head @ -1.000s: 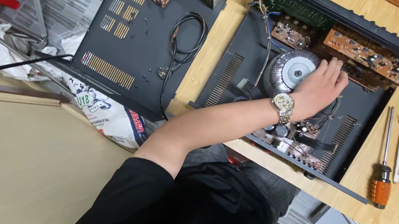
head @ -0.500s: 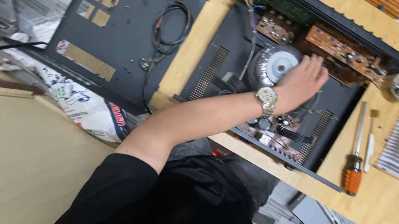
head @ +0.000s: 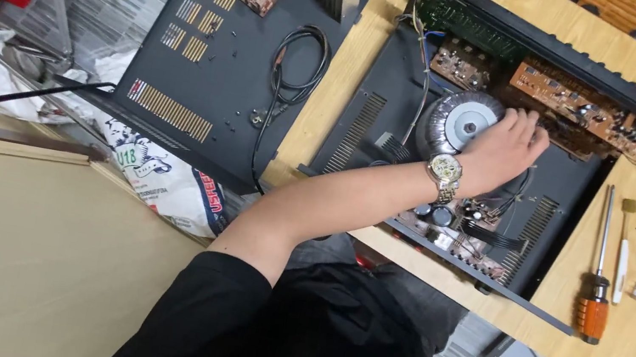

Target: Repairing an amplifier by adjusting internal wiring and components

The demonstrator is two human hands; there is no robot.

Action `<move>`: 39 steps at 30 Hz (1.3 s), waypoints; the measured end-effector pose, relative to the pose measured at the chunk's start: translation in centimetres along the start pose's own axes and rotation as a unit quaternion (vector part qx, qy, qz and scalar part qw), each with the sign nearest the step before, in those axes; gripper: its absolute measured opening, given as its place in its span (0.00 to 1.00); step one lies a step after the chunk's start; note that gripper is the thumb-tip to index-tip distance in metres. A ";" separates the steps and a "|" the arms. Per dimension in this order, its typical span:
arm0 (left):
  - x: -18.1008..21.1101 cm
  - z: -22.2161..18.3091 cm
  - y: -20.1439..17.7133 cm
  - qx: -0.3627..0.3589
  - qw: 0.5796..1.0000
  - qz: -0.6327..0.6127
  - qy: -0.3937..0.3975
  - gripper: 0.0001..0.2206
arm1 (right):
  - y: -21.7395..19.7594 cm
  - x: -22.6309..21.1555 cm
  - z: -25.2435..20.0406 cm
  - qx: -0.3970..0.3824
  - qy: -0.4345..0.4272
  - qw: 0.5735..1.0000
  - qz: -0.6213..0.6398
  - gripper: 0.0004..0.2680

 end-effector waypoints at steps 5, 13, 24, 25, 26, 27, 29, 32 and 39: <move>0.3 0.7 0.5 0.023 0.993 -0.107 -0.033 0.39 | -1.8 2.0 -0.4 0.052 0.036 0.998 0.031 0.11; -0.6 0.9 -1.8 -0.049 0.985 -0.163 0.001 0.31 | -6.4 24.2 8.4 0.112 0.088 0.984 0.104 0.12; -0.6 0.8 -1.4 -0.083 0.981 -0.174 -0.010 0.26 | -6.4 40.5 22.9 0.198 0.100 0.974 0.041 0.12; -0.6 0.9 -1.2 -0.082 0.982 -0.167 -0.010 0.25 | -6.2 41.5 23.4 0.208 0.101 0.972 0.046 0.10; -0.4 0.9 -0.9 -0.083 0.983 -0.162 -0.011 0.24 | -6.1 42.5 23.9 0.218 0.103 0.969 0.051 0.09; -0.4 0.8 -0.9 -0.083 0.983 -0.163 -0.009 0.24 | -6.2 42.3 24.0 0.220 0.104 0.969 0.051 0.09; -0.5 0.8 -0.8 -0.076 0.984 -0.163 -0.011 0.24 | -6.5 41.5 24.2 0.241 0.103 0.963 0.058 0.06; -0.4 0.7 -0.3 -0.074 0.985 -0.158 -0.007 0.24 | -5.9 42.0 23.9 0.219 0.105 0.969 0.054 0.06; -0.4 0.8 -0.8 -0.080 0.984 -0.158 -0.015 0.24 | -5.6 41.8 23.9 0.201 0.120 0.970 0.070 0.06</move>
Point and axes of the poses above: each hand's wrist, its own z-axis towards the middle knuckle, its own y-axis out of the palm, x = y × z, the point moved 6 cm from there along z, towards the middle knuckle, and after that the axes turned 9 degrees about x, right-handed, at the moved point
